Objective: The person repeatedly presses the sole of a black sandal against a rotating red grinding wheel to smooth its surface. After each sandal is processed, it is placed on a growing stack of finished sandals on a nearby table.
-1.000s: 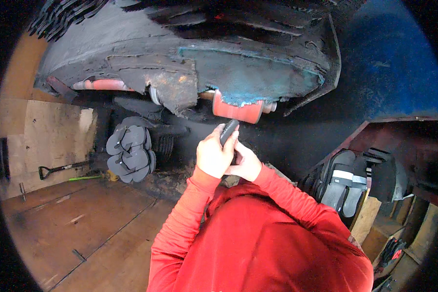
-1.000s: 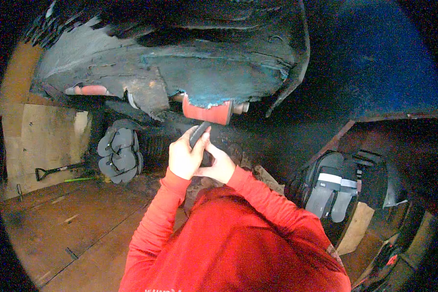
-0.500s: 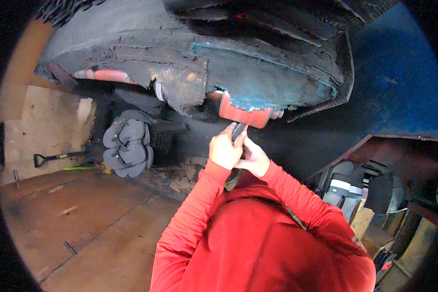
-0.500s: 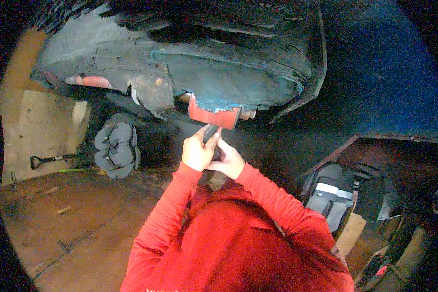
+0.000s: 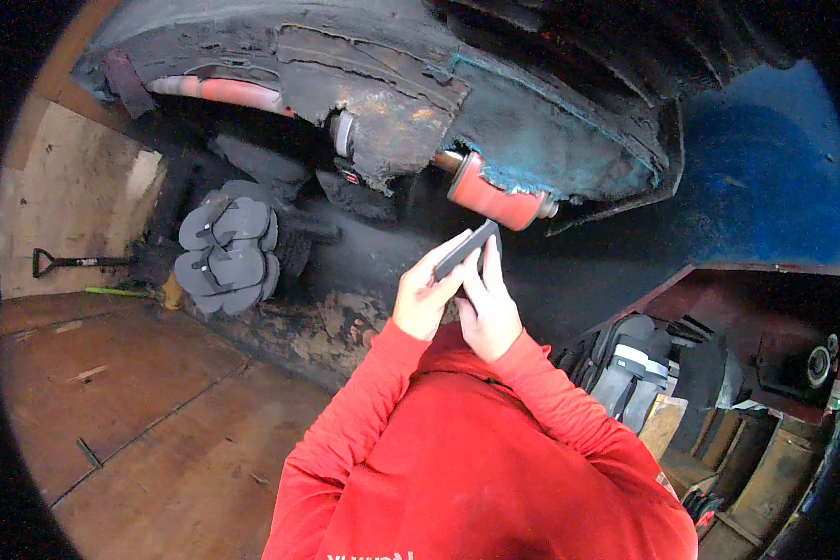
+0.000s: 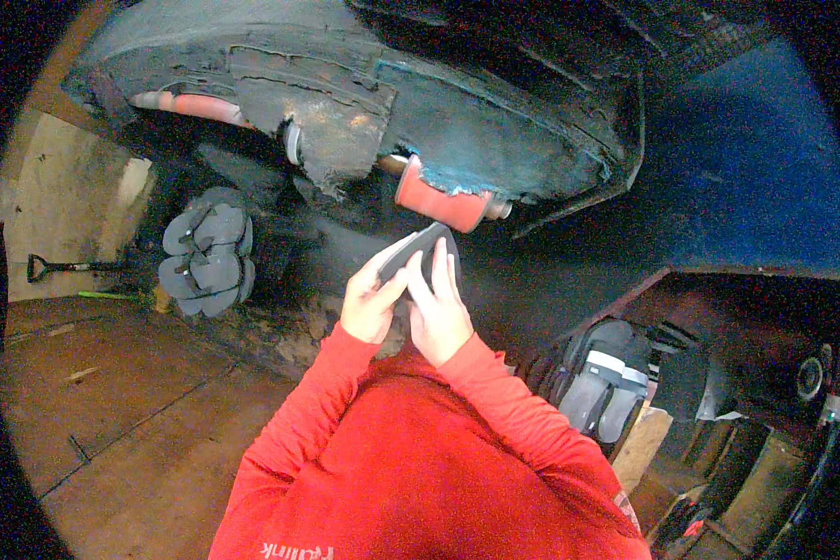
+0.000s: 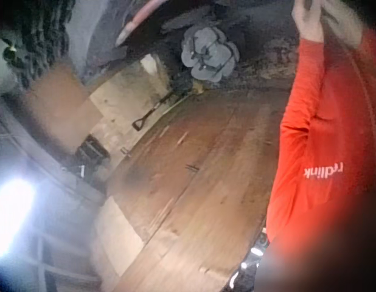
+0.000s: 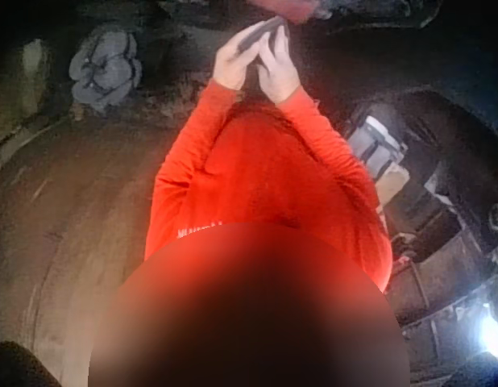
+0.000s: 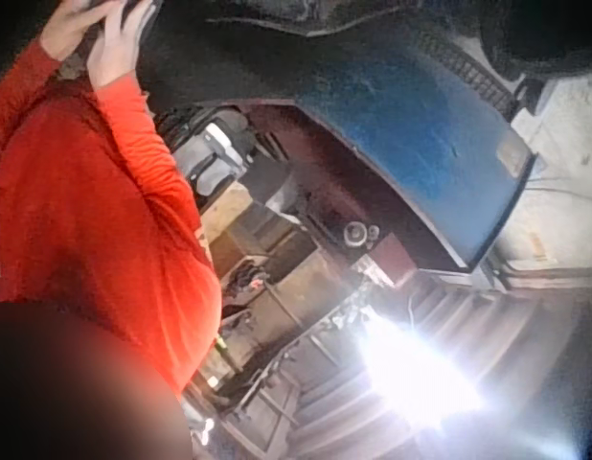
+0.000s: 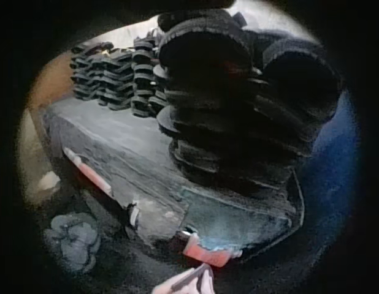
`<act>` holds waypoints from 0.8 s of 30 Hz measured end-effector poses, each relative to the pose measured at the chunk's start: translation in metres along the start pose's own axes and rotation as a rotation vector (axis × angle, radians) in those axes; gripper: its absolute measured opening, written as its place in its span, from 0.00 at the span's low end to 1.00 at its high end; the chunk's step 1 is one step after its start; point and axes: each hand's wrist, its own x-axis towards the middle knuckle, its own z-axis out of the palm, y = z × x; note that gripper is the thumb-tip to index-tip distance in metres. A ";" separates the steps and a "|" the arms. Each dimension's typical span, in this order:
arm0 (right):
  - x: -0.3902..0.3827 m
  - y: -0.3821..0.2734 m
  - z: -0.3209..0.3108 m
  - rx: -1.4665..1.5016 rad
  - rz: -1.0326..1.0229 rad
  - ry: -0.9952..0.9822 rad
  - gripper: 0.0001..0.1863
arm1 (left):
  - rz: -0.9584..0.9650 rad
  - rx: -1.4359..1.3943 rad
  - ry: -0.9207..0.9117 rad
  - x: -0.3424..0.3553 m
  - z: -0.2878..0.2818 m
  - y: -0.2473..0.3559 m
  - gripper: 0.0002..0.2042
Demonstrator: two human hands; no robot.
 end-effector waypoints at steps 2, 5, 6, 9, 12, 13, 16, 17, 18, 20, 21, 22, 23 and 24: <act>-0.003 -0.021 -0.010 -0.334 -0.153 0.001 0.35 | 0.006 -0.166 -0.017 -0.014 -0.008 0.024 0.23; 0.000 -0.048 -0.052 -0.118 -0.482 0.027 0.31 | 0.061 -0.178 0.068 -0.037 -0.022 0.079 0.21; 0.006 -0.056 -0.067 -0.143 -0.544 0.108 0.33 | 0.092 -0.199 0.033 -0.041 -0.025 0.098 0.22; 0.024 -0.081 -0.098 -0.133 -0.497 0.113 0.37 | 0.236 -0.218 -0.006 -0.048 -0.019 0.139 0.24; 0.040 -0.103 -0.115 -0.143 -0.468 -0.031 0.48 | 0.352 -0.174 -0.018 -0.043 -0.001 0.162 0.26; 0.045 -0.110 -0.123 -0.170 -0.458 -0.015 0.49 | 0.374 -0.150 -0.006 -0.041 0.003 0.168 0.26; 0.064 -0.129 -0.168 -0.172 -0.456 0.243 0.48 | 0.385 -0.327 -0.380 -0.037 0.003 0.191 0.29; 0.072 -0.138 -0.190 -0.185 -0.341 0.353 0.44 | 0.374 -0.162 -0.258 -0.041 0.000 0.195 0.26; 0.093 -0.143 -0.215 -0.088 -0.443 0.555 0.37 | 0.382 -0.107 -0.327 -0.043 -0.007 0.201 0.24; 0.135 -0.156 -0.273 -0.214 -0.488 0.860 0.26 | 0.320 -0.010 -0.346 -0.051 -0.025 0.206 0.20; 0.161 -0.161 -0.303 -0.293 -0.498 0.871 0.22 | 0.277 -0.001 -0.246 -0.056 -0.034 0.204 0.17; 0.190 -0.165 -0.331 -0.382 -0.468 0.913 0.21 | 0.240 0.012 -0.178 -0.060 -0.045 0.202 0.16; 0.222 -0.169 -0.352 -0.487 -0.319 0.931 0.20 | 0.197 0.030 -0.107 -0.064 -0.057 0.199 0.16; 0.247 -0.170 -0.366 -0.704 -0.154 0.874 0.20 | 0.152 0.052 -0.012 -0.067 -0.069 0.196 0.16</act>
